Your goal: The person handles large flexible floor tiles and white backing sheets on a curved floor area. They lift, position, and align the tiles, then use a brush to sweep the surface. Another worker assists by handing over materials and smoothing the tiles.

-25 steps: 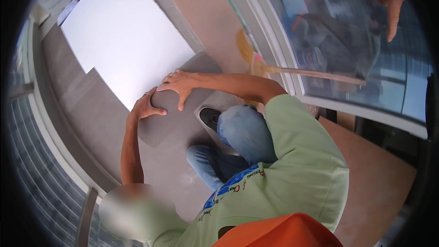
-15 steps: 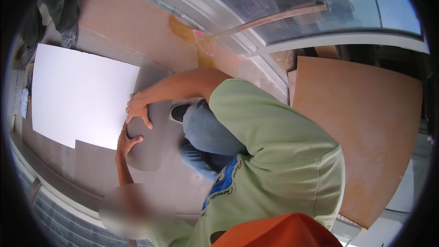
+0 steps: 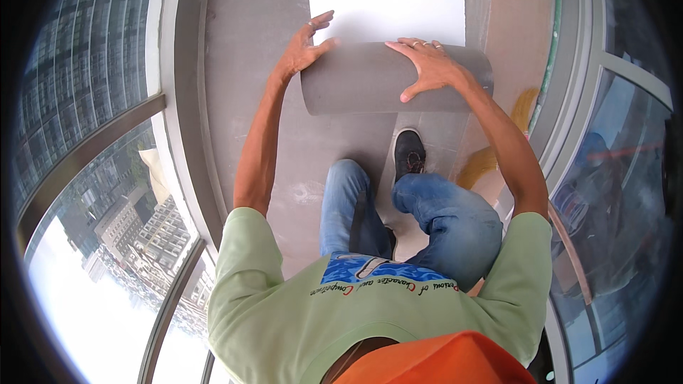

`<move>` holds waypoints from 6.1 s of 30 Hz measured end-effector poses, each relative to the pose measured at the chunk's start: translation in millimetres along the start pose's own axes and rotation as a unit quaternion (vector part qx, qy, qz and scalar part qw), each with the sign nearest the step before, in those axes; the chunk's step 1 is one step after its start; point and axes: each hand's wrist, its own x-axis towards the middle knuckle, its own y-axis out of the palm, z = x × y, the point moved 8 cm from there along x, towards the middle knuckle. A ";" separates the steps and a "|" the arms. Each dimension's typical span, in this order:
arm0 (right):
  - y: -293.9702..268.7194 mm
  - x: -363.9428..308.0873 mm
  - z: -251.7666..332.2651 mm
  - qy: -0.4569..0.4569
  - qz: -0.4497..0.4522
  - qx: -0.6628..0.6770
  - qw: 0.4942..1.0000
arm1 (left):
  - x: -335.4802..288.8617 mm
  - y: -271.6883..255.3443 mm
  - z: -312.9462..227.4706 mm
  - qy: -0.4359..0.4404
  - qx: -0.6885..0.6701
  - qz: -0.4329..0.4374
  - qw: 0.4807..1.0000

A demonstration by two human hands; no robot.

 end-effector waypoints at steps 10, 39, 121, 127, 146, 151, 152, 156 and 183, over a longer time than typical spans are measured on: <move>-16.5 73.7 -5.7 -0.005 0.207 0.279 0.938 | -145.6 62.0 102.4 0.052 -0.016 -0.197 0.979; 66.6 -25.1 74.2 -0.062 0.014 0.103 0.993 | -251.3 87.9 78.2 -0.195 -0.169 -0.332 0.907; -16.4 119.6 -15.6 -0.015 -0.281 -0.077 0.957 | -193.9 31.9 68.8 -0.217 -0.168 -0.388 0.880; -57.0 165.6 -36.1 -0.018 -0.364 -0.196 0.910 | -160.1 3.2 49.2 -0.260 -0.185 -0.374 0.871; -56.2 32.3 73.4 0.008 -0.239 -0.099 0.966 | -153.0 5.4 63.0 -0.282 -0.167 -0.388 0.861; -17.9 -7.8 84.8 -0.011 -0.202 -0.189 0.961 | -170.1 12.0 60.9 -0.271 -0.138 -0.419 0.856; -14.5 -12.1 86.6 -0.011 -0.202 -0.185 0.962 | -173.2 13.4 59.6 -0.261 -0.131 -0.416 0.861; 5.5 -29.4 86.9 -0.025 -0.241 -0.164 0.956 | -185.8 23.0 50.7 -0.211 -0.219 -0.381 0.873; 72.9 -122.1 100.1 -0.078 -0.403 -0.069 0.909 | -209.4 43.3 99.2 -0.162 -0.335 -0.056 0.926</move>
